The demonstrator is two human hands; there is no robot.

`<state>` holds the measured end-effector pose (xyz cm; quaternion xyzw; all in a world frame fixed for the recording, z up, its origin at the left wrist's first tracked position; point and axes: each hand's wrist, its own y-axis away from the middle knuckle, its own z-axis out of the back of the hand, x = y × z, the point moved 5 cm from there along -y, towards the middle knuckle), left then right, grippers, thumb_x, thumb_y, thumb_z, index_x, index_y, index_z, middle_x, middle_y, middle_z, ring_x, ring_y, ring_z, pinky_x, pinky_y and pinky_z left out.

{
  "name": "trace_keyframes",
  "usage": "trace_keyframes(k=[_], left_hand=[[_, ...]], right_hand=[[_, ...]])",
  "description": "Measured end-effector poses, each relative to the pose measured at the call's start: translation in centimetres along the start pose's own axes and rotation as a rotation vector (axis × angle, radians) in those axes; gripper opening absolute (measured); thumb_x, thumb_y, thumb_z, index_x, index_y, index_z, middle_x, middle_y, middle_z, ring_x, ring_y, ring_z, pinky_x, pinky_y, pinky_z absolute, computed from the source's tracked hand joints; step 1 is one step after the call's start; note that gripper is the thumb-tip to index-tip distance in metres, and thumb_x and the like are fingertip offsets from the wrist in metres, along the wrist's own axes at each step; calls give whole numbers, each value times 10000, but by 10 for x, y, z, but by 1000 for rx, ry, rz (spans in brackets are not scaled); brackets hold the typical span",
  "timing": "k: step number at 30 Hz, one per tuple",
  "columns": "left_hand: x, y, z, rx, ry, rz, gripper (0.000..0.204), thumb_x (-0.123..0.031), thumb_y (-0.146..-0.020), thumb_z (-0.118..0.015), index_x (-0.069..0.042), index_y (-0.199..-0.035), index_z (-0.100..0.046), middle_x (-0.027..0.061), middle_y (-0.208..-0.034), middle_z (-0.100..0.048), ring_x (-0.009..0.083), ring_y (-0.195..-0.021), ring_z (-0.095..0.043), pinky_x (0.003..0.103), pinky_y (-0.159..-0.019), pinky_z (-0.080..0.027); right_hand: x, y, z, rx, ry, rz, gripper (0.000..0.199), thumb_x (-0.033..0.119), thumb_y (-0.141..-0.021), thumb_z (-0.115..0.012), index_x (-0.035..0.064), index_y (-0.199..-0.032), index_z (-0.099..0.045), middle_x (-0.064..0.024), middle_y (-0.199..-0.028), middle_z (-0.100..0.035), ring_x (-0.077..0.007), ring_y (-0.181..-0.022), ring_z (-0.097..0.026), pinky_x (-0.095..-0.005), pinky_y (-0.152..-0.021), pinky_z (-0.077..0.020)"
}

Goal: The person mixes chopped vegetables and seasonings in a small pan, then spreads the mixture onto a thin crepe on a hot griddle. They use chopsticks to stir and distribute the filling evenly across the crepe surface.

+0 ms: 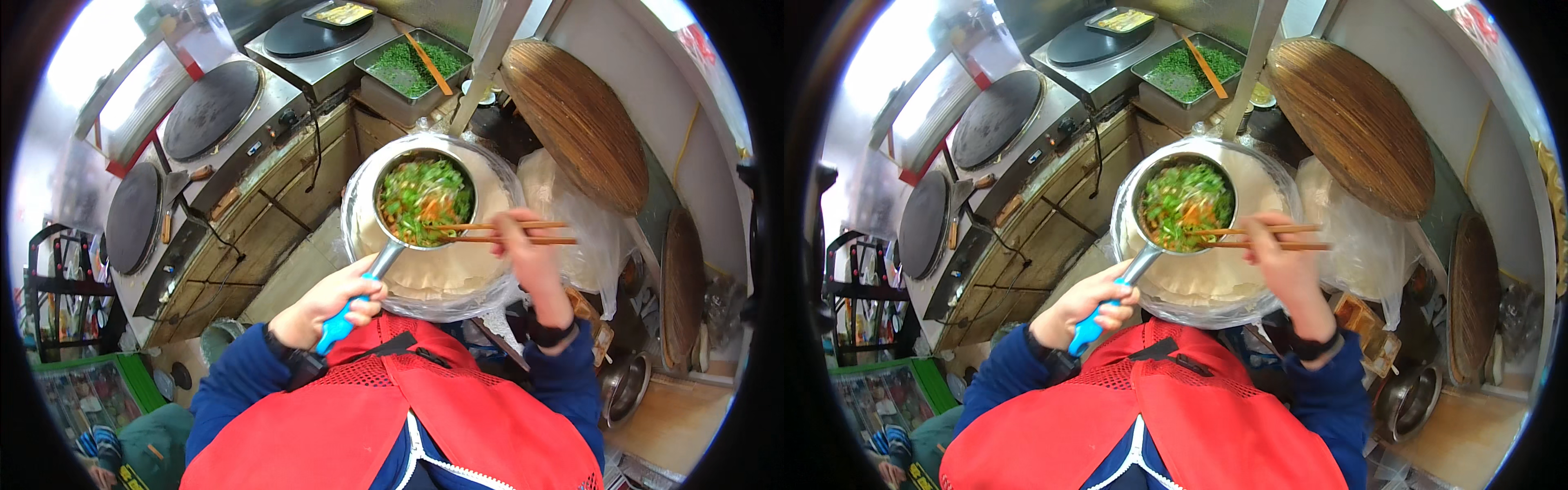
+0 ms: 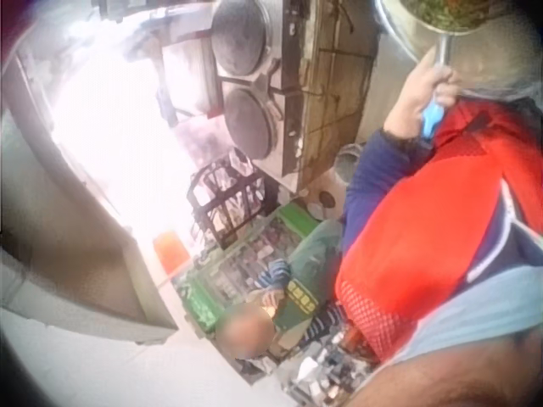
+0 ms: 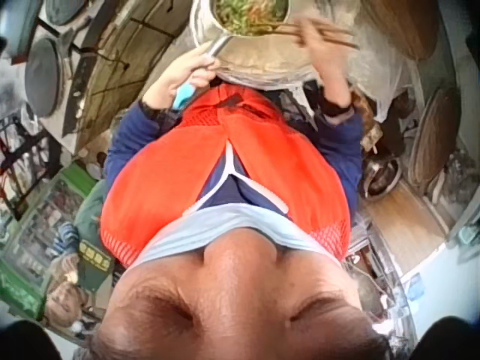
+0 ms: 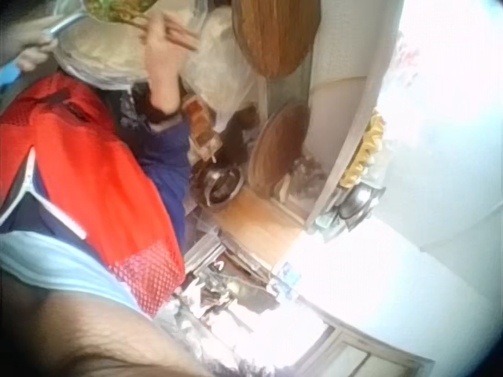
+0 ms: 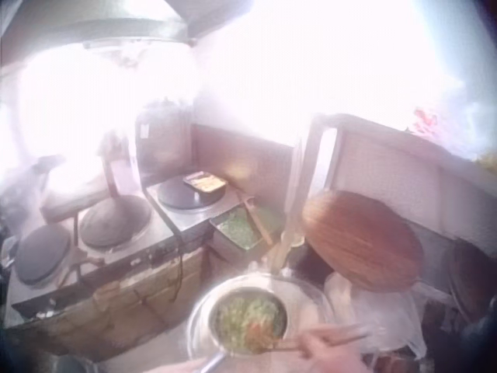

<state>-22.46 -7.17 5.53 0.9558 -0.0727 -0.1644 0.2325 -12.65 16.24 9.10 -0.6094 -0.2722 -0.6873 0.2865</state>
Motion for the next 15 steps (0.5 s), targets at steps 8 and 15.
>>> trace_keyframes(k=[8,15], left_hand=[[-38,-15,18,57,-67,132,616,-6,-912,-468,-202,-1454,-250,20,-798,-423,40,-530,-352,160,-409,-298],[-33,-26,14,17,-84,200,590,-23,-912,-479,-190,-1436,-264,34,-799,-456,54,-527,-376,184,-433,-342]], right_hand=[[-8,8,-20,-189,94,-50,137,121,-918,-581,3,-856,-608,-46,-717,-615,-92,-561,-552,-221,-507,-436],[-16,9,-7,-319,103,-93,167,137,-920,-581,24,-799,-601,-41,-655,-594,-73,-555,-531,-225,-500,-413]])
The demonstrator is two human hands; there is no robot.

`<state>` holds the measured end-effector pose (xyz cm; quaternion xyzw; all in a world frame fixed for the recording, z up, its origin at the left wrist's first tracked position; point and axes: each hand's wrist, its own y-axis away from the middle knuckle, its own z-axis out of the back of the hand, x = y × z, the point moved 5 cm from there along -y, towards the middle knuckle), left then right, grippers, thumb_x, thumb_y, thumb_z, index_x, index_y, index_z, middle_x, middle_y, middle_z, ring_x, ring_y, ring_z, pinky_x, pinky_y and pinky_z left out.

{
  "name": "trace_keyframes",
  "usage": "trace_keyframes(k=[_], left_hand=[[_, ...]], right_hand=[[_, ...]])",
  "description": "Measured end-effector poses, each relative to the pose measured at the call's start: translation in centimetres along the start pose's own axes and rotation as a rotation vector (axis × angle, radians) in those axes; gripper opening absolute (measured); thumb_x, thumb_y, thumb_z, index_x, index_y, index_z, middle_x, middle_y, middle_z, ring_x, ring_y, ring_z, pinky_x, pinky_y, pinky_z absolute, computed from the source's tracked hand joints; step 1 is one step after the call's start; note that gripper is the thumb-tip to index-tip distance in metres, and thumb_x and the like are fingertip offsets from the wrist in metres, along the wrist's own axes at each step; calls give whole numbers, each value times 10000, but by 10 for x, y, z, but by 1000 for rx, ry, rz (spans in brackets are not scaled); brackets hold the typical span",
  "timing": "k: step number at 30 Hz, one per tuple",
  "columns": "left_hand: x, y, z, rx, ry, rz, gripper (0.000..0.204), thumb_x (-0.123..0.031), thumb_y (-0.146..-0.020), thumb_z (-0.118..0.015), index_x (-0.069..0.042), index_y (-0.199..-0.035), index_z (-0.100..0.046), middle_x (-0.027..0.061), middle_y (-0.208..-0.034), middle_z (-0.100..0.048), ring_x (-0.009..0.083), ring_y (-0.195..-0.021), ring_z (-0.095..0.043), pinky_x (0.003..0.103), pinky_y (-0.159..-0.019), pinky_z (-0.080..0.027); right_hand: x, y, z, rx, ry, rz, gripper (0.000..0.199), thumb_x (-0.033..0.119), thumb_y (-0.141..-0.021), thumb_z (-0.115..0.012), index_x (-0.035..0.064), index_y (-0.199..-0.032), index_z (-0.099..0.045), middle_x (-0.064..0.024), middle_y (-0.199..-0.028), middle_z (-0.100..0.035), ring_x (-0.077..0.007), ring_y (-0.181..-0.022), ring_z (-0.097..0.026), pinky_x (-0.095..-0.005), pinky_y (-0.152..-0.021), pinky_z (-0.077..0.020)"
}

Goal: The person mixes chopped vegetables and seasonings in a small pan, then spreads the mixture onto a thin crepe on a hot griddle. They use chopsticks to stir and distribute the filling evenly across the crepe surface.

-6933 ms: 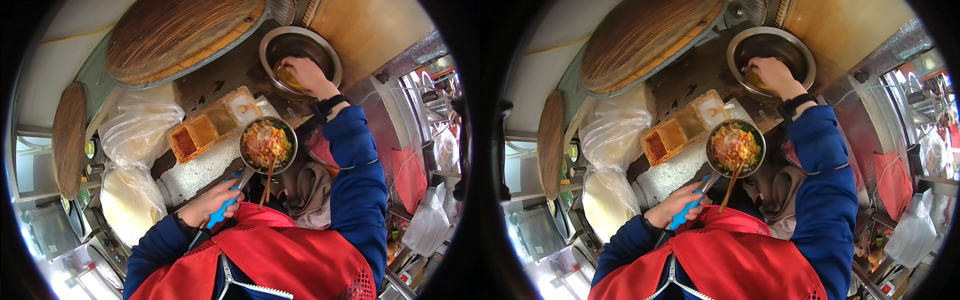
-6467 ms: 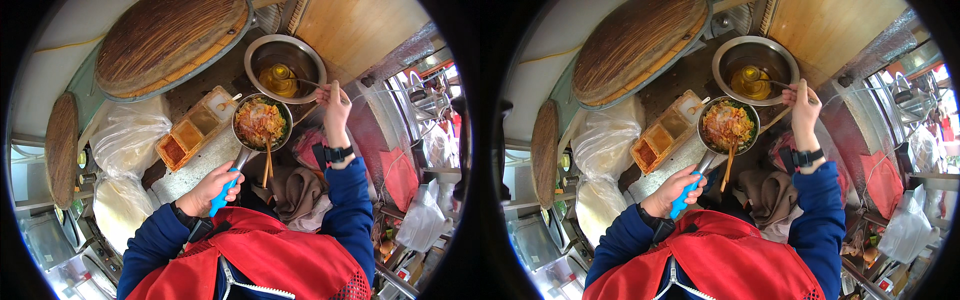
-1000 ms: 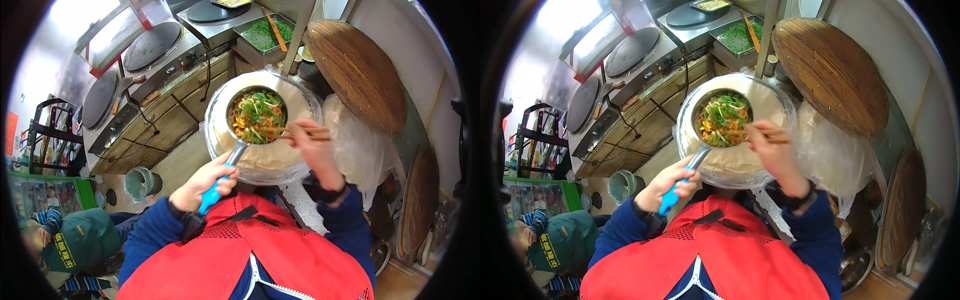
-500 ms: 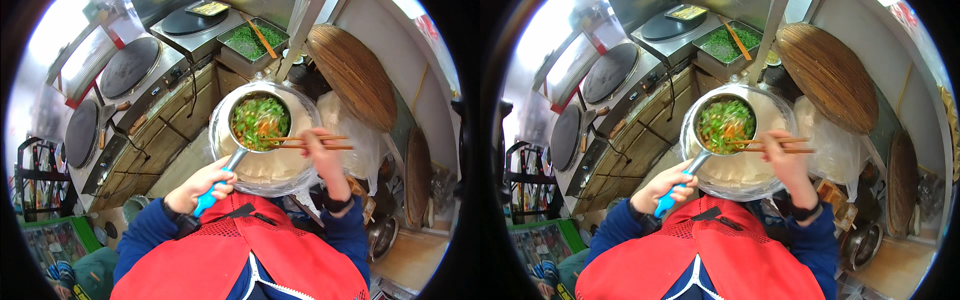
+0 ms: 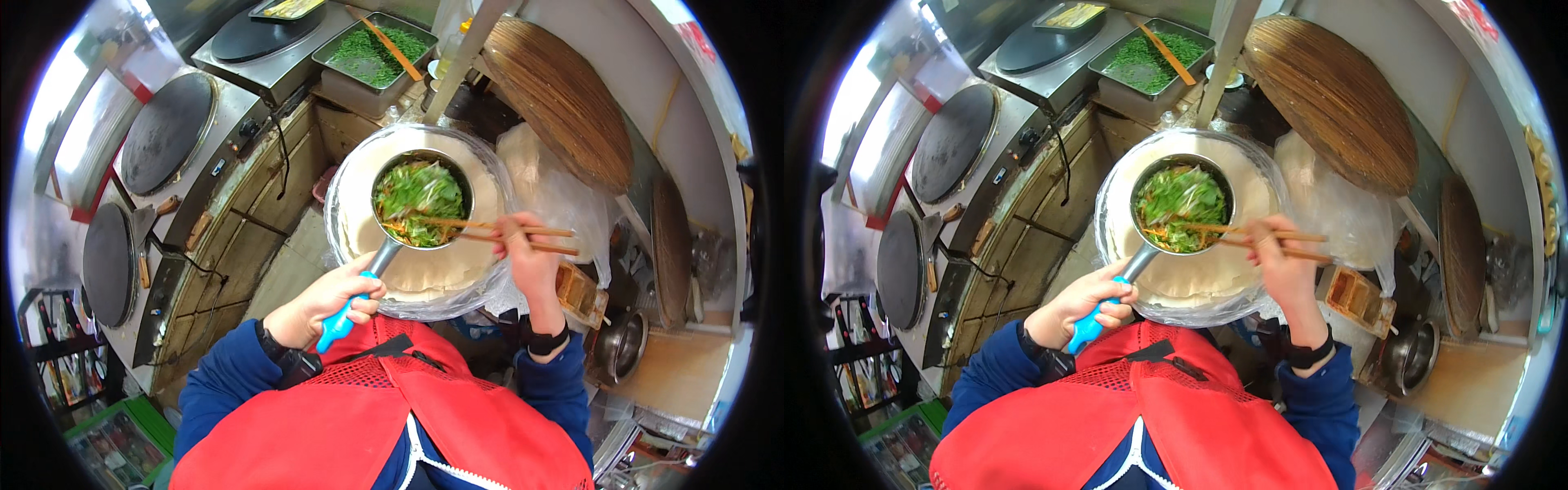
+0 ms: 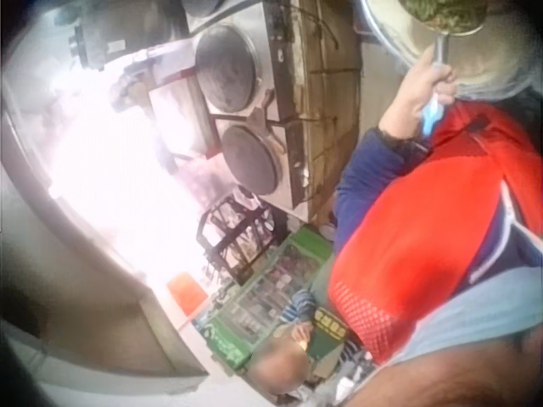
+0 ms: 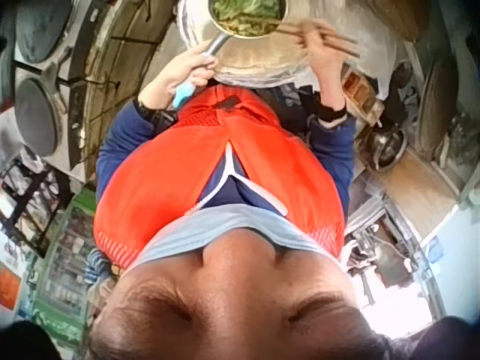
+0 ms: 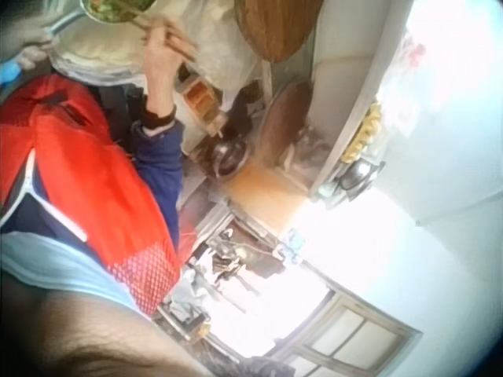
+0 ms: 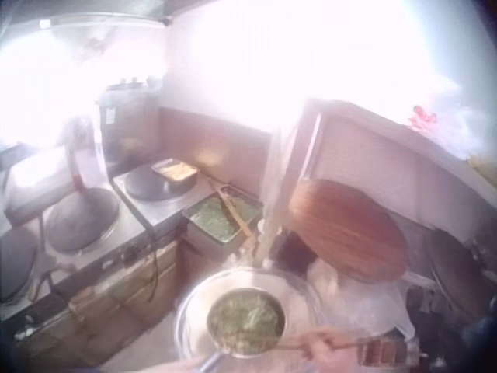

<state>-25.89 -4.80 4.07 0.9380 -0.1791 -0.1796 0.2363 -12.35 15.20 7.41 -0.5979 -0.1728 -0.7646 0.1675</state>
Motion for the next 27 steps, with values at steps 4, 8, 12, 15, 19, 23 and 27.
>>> trace_keyframes(k=[4,8,12,15,19,23,27], left_hand=[[-5,-3,-6,-24,16,-66,576,-18,-925,-451,-217,-1434,-268,38,-795,-450,60,-524,-385,175,-428,-338],[-3,-6,-8,-60,-7,-57,591,-31,-926,-463,-219,-1445,-255,25,-779,-447,50,-535,-380,176,-430,-331],[-3,-10,-15,-15,35,-106,560,-41,-924,-492,-196,-1417,-276,29,-791,-451,56,-532,-373,179,-434,-332],[0,-11,-20,-30,29,-86,556,-31,-924,-485,-198,-1412,-279,29,-802,-448,56,-530,-368,176,-433,-326],[-3,-9,-20,-118,14,-50,583,-32,-923,-476,-227,-1429,-262,31,-776,-441,60,-503,-365,179,-413,-318],[-3,-7,-17,-108,-10,-73,638,-30,-922,-465,-250,-1465,-214,31,-777,-453,65,-499,-367,179,-410,-310],[-3,-10,-8,-106,-12,-64,548,-21,-917,-470,-187,-1408,-289,24,-780,-433,51,-535,-360,169,-422,-307]], right_hand=[[4,-1,-16,316,82,256,135,149,-917,-589,47,-839,-631,-18,-692,-592,-80,-580,-538,-239,-523,-428],[-8,-7,8,15,-47,85,117,122,-929,-567,36,-865,-612,-19,-711,-604,-67,-594,-524,-206,-545,-413],[-1,-9,-3,245,70,335,145,127,-934,-568,32,-827,-595,-17,-730,-613,-61,-619,-529,-200,-549,-413],[-9,-12,3,147,108,154,27,48,-885,-591,25,-874,-597,-49,-744,-625,-113,-667,-581,-247,-598,-452],[23,5,-8,376,255,850,151,-62,-789,-635,21,-914,-616,-134,-803,-611,-292,-752,-626,-320,-689,-501],[22,2,-12,553,204,721,177,-57,-799,-635,18,-957,-612,-146,-898,-632,-289,-830,-625,-332,-724,-499],[30,2,-5,499,306,833,204,-50,-768,-670,33,-952,-643,-136,-905,-651,-291,-832,-643,-335,-737,-518]])
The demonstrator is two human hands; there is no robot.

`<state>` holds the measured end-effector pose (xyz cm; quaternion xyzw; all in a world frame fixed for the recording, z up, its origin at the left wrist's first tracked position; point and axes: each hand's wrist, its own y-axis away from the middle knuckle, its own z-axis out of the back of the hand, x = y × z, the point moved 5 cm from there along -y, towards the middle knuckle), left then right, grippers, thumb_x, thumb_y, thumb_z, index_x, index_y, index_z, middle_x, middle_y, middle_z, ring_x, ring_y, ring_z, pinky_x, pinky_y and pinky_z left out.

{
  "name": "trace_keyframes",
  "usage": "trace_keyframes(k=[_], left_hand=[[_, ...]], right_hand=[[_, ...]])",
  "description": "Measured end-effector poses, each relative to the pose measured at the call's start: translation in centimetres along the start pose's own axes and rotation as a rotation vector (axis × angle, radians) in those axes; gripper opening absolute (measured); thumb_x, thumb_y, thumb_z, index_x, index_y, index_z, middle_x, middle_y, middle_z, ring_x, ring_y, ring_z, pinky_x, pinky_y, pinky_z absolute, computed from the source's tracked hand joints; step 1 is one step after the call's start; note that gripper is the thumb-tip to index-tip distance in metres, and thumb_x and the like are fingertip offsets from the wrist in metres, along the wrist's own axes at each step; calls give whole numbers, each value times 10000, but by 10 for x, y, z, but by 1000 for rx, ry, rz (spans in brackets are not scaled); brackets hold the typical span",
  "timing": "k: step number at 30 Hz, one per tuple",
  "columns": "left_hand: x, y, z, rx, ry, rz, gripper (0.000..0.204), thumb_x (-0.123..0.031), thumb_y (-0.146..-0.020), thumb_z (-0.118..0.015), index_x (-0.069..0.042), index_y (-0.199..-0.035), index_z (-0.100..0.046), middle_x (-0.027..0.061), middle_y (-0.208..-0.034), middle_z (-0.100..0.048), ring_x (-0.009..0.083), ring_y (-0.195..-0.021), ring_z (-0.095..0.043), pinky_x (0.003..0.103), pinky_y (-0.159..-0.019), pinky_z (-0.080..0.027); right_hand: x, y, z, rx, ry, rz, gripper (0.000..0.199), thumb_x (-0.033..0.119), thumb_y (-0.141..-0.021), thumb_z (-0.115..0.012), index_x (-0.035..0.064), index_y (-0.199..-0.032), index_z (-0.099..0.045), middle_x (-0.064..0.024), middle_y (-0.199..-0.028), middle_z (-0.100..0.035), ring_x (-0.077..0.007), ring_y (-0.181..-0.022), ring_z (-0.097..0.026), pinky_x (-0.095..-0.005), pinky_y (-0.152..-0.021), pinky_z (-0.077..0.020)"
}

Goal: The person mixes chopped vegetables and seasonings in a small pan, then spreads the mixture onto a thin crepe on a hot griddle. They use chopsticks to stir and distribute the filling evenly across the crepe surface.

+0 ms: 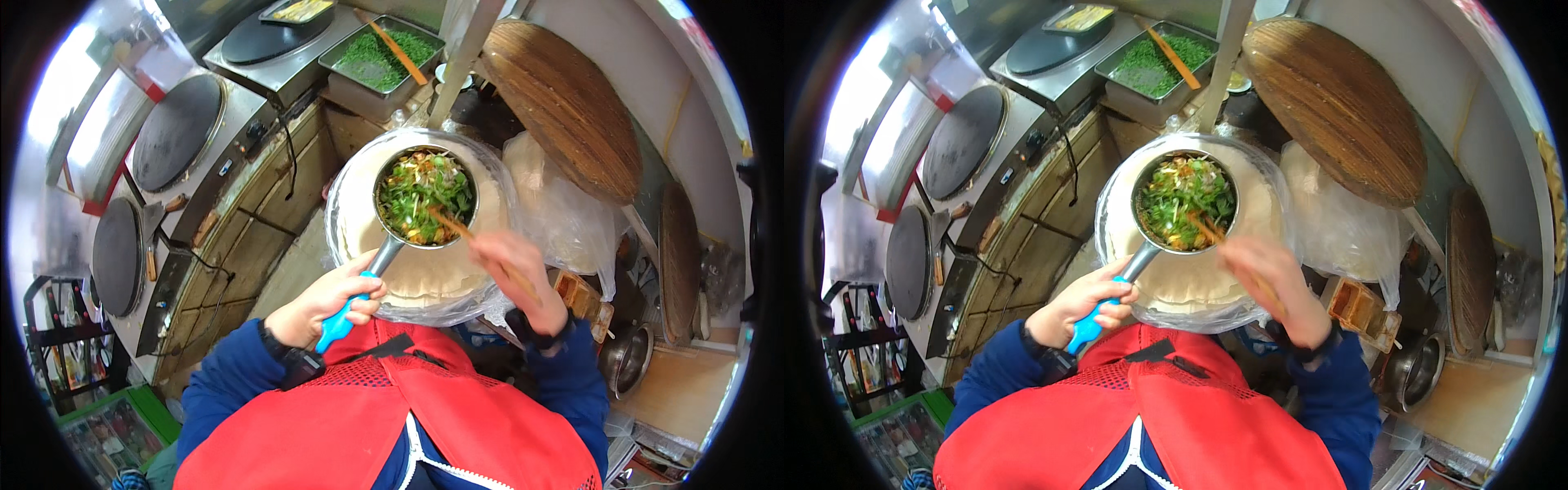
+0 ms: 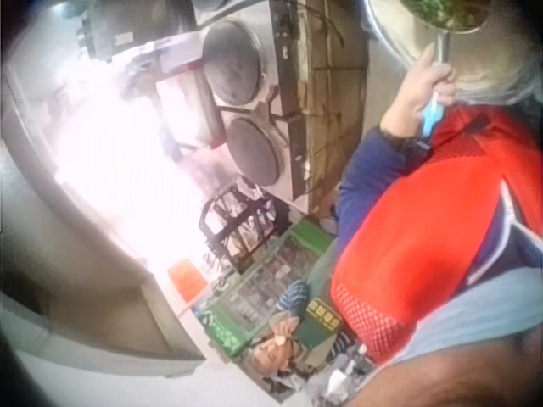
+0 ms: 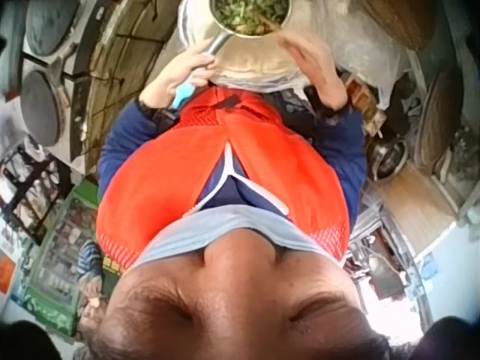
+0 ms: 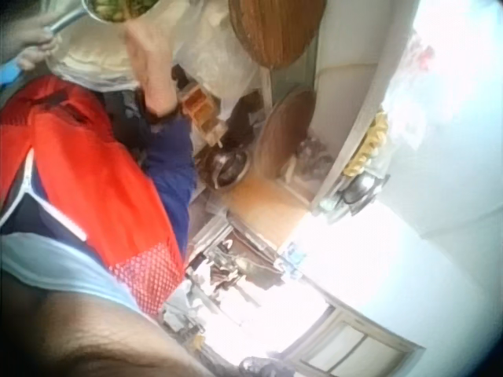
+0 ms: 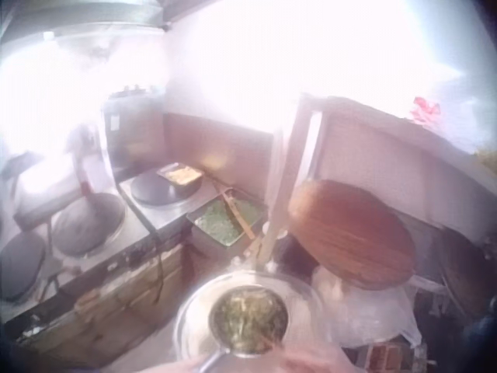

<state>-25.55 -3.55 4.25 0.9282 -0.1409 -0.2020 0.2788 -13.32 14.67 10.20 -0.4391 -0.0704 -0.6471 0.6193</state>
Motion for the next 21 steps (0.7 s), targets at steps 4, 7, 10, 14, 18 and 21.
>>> trace_keyframes(k=[4,7,10,14,18,21], left_hand=[[-4,-1,-4,133,62,-10,626,-6,-914,-456,-216,-1463,-240,21,-778,-425,47,-509,-353,172,-405,-307],[-4,1,2,-27,-29,8,573,-12,-913,-466,-175,-1425,-268,21,-781,-424,45,-517,-361,172,-411,-317],[-7,2,-5,66,28,2,612,-11,-912,-466,-204,-1449,-245,20,-776,-432,50,-515,-366,179,-415,-321],[-12,-1,-3,83,-37,-40,575,-18,-914,-477,-194,-1421,-268,24,-782,-442,52,-532,-373,174,-430,-321],[-11,-2,0,136,29,-15,679,-8,-914,-484,-232,-1485,-190,27,-821,-443,51,-512,-352,173,-401,-293],[-8,-2,9,-39,-70,5,653,-6,-923,-475,-222,-1477,-206,20,-813,-433,47,-520,-346,169,-415,-300]], right_hand=[[-4,-1,-1,30,1,-40,160,2,-778,-681,56,-926,-659,-121,-853,-661,-265,-778,-651,-335,-717,-521],[-2,-1,3,-12,-92,10,142,7,-801,-659,37,-938,-641,-138,-915,-650,-268,-837,-641,-320,-743,-509],[-8,-4,0,33,-35,-55,180,23,-780,-691,49,-955,-655,-120,-874,-662,-258,-814,-652,-330,-737,-518],[-7,-6,0,76,-16,-15,190,-17,-755,-687,23,-936,-645,-144,-923,-644,-298,-866,-630,-332,-760,-511],[-12,-6,3,-14,-132,-104,151,-46,-781,-651,4,-922,-631,-152,-894,-639,-308,-818,-620,-347,-739,-500],[-9,-5,1,31,-38,-37,163,-37,-790,-626,-3,-949,-615,-159,-920,-625,-326,-827,-610,-352,-735,-494]])
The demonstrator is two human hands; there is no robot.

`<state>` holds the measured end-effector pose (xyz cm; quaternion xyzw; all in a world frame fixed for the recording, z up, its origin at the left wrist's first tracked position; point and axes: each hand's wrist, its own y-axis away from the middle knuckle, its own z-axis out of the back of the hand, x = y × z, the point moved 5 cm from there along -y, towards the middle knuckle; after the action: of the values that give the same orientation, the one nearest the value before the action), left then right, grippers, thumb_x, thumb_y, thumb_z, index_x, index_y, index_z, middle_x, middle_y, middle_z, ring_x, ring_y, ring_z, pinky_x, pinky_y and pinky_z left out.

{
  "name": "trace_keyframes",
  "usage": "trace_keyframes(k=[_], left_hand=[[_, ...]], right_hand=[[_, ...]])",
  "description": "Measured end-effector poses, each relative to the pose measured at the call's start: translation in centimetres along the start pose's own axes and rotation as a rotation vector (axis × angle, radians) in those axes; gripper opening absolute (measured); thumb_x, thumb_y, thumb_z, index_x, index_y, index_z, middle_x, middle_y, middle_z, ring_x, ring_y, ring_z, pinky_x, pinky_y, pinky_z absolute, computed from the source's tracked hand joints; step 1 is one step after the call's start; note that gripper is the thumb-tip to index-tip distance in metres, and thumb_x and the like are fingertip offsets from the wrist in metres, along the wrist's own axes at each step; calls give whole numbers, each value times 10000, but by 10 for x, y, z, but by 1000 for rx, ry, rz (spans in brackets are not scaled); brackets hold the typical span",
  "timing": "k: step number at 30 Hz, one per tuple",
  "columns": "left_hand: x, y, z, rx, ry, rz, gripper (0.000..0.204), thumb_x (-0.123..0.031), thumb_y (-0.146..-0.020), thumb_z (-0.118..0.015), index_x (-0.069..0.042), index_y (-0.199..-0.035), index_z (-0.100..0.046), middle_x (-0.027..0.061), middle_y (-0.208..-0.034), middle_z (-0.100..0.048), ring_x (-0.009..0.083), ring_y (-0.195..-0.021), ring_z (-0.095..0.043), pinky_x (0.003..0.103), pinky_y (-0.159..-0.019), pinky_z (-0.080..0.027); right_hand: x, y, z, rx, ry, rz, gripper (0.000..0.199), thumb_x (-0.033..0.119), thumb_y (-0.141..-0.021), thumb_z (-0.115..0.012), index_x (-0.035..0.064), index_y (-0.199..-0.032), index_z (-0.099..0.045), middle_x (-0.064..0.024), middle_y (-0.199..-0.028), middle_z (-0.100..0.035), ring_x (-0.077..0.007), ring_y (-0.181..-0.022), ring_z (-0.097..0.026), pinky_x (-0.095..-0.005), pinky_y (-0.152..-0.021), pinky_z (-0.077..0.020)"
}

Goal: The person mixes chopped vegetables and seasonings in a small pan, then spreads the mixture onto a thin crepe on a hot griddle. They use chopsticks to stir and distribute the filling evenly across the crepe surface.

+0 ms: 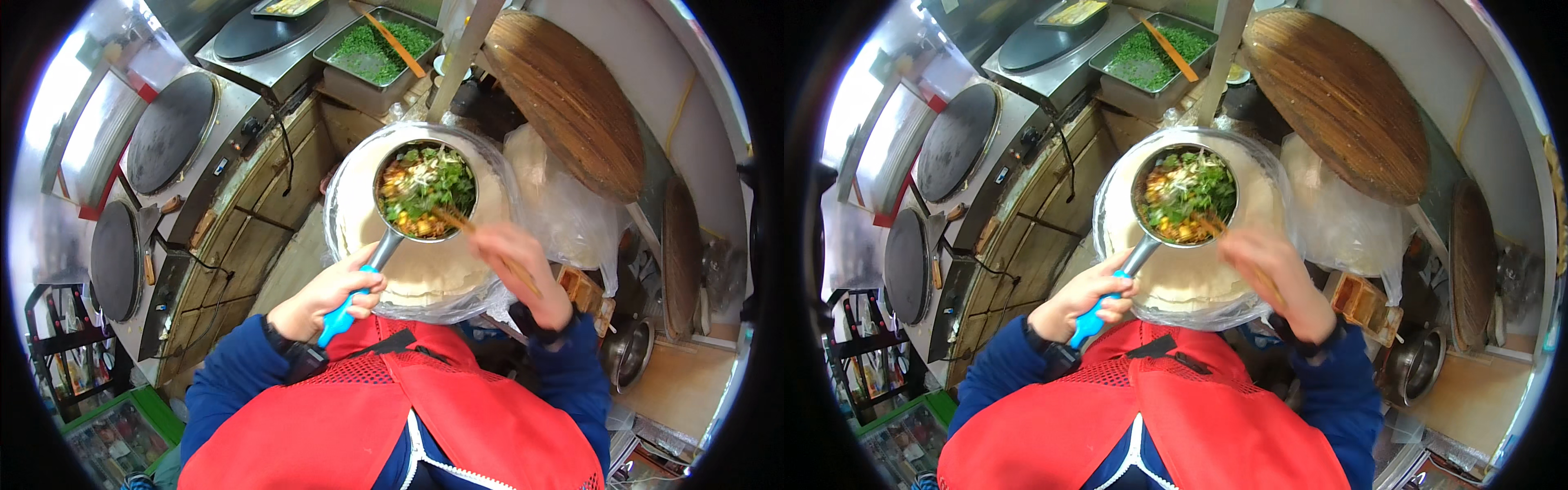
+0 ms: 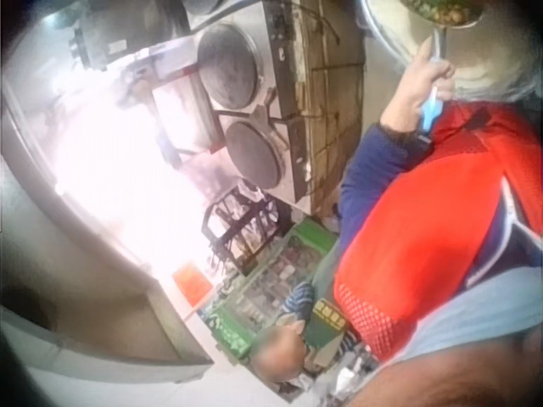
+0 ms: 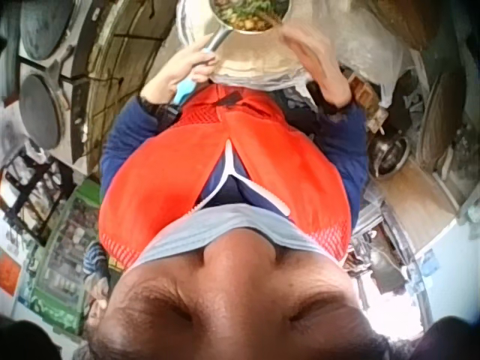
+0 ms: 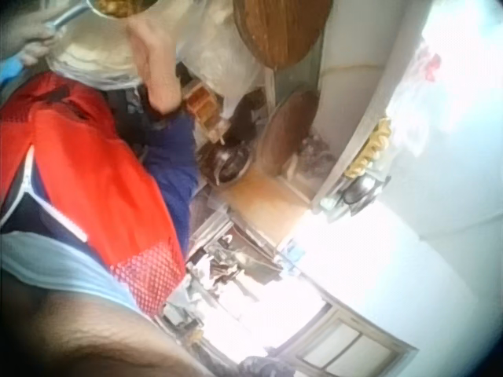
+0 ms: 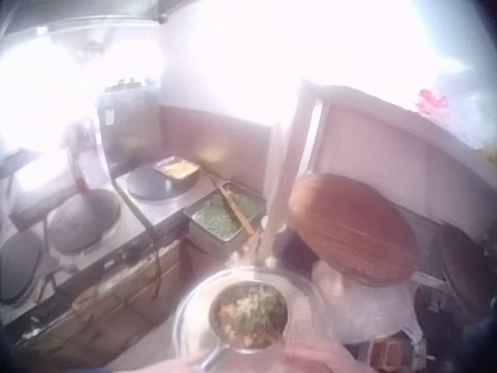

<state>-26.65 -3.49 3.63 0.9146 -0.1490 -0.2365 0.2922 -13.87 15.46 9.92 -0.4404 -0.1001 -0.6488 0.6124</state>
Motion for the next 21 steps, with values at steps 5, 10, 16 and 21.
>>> trace_keyframes(k=[5,10,16,21], left_hand=[[-4,-2,-11,111,80,-27,675,-3,-901,-474,-240,-1476,-213,20,-771,-431,49,-517,-357,168,-424,-309],[0,-1,-13,139,57,-25,672,7,-904,-462,-224,-1479,-200,16,-757,-425,51,-515,-358,168,-415,-307],[0,-7,-14,66,76,-9,603,-15,-928,-473,-212,-1443,-231,29,-812,-423,49,-529,-352,158,-415,-293],[-5,-8,-20,111,95,-13,623,-24,-927,-480,-218,-1458,-219,31,-821,-423,51,-531,-355,159,-421,-307]], right_hand=[[-14,1,1,-50,-96,-209,160,-27,-773,-643,26,-925,-638,-135,-949,-633,-297,-872,-620,-349,-766,-498],[3,5,0,53,-77,-31,167,-23,-793,-646,5,-956,-619,-147,-918,-636,-308,-847,-614,-355,-762,-492],[6,2,2,75,-18,44,145,-21,-782,-682,12,-917,-641,-137,-889,-642,-264,-823,-638,-333,-717,-507],[1,2,3,26,-22,-25,131,34,-803,-639,33,-934,-628,-134,-924,-627,-294,-863,-616,-360,-754,-492]])
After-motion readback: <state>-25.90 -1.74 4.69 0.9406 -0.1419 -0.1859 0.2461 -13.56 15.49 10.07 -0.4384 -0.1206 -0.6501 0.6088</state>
